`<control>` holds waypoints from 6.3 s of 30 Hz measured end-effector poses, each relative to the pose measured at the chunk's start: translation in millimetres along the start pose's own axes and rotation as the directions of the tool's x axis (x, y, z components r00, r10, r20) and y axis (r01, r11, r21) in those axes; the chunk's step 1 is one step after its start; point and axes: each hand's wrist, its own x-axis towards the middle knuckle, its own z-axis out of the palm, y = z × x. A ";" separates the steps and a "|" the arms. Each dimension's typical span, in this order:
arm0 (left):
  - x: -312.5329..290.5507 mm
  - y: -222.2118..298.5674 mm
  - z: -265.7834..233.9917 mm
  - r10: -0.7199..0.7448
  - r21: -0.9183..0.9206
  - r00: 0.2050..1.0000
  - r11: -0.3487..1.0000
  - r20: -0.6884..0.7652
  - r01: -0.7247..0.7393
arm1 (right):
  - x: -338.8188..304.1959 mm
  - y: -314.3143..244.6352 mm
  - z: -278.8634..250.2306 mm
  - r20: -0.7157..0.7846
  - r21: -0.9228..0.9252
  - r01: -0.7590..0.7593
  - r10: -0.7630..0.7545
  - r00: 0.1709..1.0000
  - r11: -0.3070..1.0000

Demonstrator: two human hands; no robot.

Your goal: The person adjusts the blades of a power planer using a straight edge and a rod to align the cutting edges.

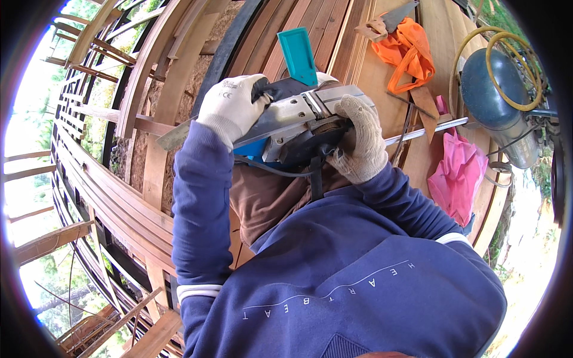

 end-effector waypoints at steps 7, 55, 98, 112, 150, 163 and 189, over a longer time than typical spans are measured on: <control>-19.9 22.6 1.0 0.029 -0.002 0.999 1.000 0.038 -0.029 | -0.7 0.0 -0.5 0.039 0.020 -0.016 0.015 0.999 1.000; -24.2 19.7 8.6 0.068 -0.058 0.997 0.996 0.044 -0.066 | -1.4 -5.2 1.2 0.019 0.105 -0.080 0.078 0.997 0.991; 25.7 -14.1 26.5 -0.050 -0.002 0.991 0.999 0.128 0.051 | 5.1 -7.2 -5.4 0.066 -0.054 -0.008 0.012 0.998 0.999; 21.6 -9.6 23.5 -0.063 0.032 0.992 0.998 0.111 0.060 | -0.1 -5.8 -2.2 0.046 -0.043 -0.071 0.073 0.996 0.997; 29.7 -20.5 26.6 -0.032 0.042 0.979 0.999 0.200 0.024 | 14.6 -11.4 -11.5 0.106 -0.065 0.033 -0.026 0.994 0.997; 30.2 -18.7 25.6 -0.037 -0.011 0.973 0.999 0.226 0.040 | 13.6 -11.2 -10.1 0.079 -0.059 0.049 -0.045 0.996 0.997; 16.0 -11.8 31.6 -0.047 0.086 0.996 0.995 0.069 0.041 | 12.3 -15.0 -10.4 0.060 -0.060 -0.026 0.030 0.998 0.998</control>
